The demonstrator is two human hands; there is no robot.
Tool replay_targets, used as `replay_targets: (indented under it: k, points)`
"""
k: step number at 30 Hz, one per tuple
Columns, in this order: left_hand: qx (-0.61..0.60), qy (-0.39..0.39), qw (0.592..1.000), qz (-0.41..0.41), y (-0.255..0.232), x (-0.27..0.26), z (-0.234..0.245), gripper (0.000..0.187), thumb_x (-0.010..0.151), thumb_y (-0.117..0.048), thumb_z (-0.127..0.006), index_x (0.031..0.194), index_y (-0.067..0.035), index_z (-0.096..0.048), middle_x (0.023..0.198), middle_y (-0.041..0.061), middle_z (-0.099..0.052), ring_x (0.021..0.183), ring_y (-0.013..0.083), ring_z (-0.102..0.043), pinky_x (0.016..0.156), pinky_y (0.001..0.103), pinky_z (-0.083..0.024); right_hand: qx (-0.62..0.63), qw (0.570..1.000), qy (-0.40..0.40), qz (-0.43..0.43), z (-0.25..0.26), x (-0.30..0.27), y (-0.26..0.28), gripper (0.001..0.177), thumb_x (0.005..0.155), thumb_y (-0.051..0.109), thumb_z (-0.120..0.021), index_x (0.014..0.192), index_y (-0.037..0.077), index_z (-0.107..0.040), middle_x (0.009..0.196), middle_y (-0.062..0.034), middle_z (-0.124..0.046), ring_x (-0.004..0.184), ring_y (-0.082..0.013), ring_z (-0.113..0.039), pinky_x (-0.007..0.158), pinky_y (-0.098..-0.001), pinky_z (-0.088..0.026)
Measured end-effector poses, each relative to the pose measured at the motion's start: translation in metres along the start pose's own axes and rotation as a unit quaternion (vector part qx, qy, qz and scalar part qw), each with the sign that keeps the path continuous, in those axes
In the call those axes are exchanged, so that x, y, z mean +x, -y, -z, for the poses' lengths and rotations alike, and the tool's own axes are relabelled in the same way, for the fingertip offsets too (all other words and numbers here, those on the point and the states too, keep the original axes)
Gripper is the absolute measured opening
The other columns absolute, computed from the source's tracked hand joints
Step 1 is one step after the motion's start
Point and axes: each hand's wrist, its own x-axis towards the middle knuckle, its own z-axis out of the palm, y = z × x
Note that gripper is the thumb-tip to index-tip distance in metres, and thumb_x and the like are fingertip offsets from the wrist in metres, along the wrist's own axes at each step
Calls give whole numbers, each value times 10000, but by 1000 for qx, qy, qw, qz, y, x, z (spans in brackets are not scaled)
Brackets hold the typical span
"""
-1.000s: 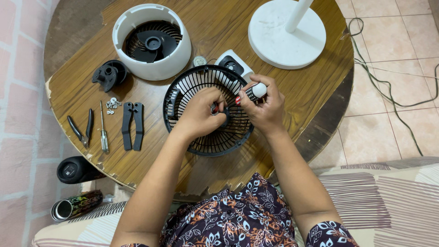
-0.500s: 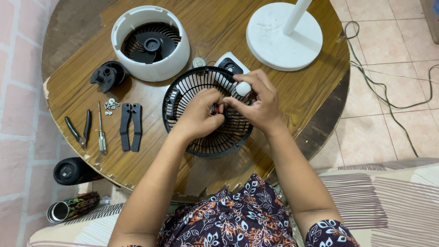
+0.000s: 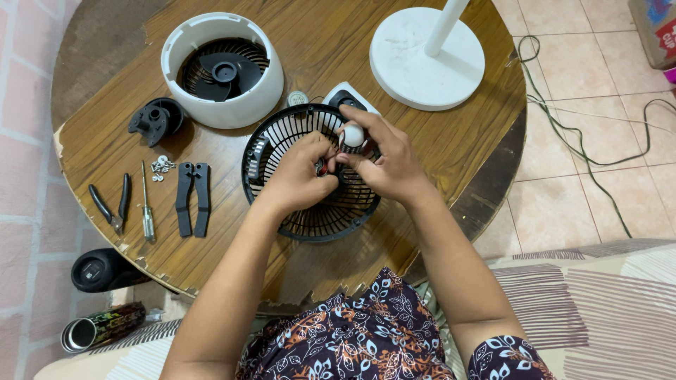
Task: The person assembles a standing fan by attaching the motor to the front cage using a screwdriver and tightening multiple screws. They handle the fan cage, motor, screws, and screwdriver, then pick up the rear cage component.
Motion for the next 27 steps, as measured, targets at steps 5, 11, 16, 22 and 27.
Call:
replay_targets:
  k: [5, 11, 16, 22, 27]
  points:
    - [21, 23, 999, 24, 0, 3, 3, 158, 678, -59, -702, 763, -42, -570, 869, 92, -565, 838, 272, -584, 733, 361, -472, -6, 999, 26, 33, 3, -3, -1, 617, 931, -31, -737, 1495, 114, -530, 1355, -105, -678, 1197, -207, -698, 1014, -327, -578]
    - [13, 13, 1000, 15, 1, 1, 2, 194, 708, -84, -756, 730, -50, -566, 842, 82, -579, 828, 263, -608, 725, 365, -493, -13, 997, -65, 49, -2, -5, -3, 486, 862, 87, -881, 1310, 99, -693, 1139, -77, -596, 990, -172, -615, 847, -270, -543]
    - [26, -16, 999, 28, -4, 2, -2, 378, 737, -195, -900, 826, -40, -567, 846, 62, -624, 821, 230, -630, 717, 351, -502, 32, 998, -52, 1, 1, -8, -3, 432, 879, 95, -867, 1286, 61, -726, 1069, -66, -626, 929, -131, -614, 769, -259, -510]
    - [-23, -22, 997, 63, -7, 4, -4, 454, 765, -197, -873, 1107, -22, -631, 907, 48, -673, 793, 146, -674, 669, 309, -524, 113, 993, 24, 22, 9, -8, 1, 390, 1030, 59, -679, 1410, 22, -601, 1308, -104, -672, 1208, -185, -649, 1066, -310, -525]
    - [14, -18, 1000, 8, 0, 4, -1, 262, 831, -202, -855, 1020, -55, -750, 905, 45, -676, 833, 157, -697, 714, 306, -547, 110, 994, -5, -14, 7, -13, 3, 401, 1047, 88, -655, 1438, 26, -586, 1368, -117, -634, 1235, -175, -625, 1044, -299, -534]
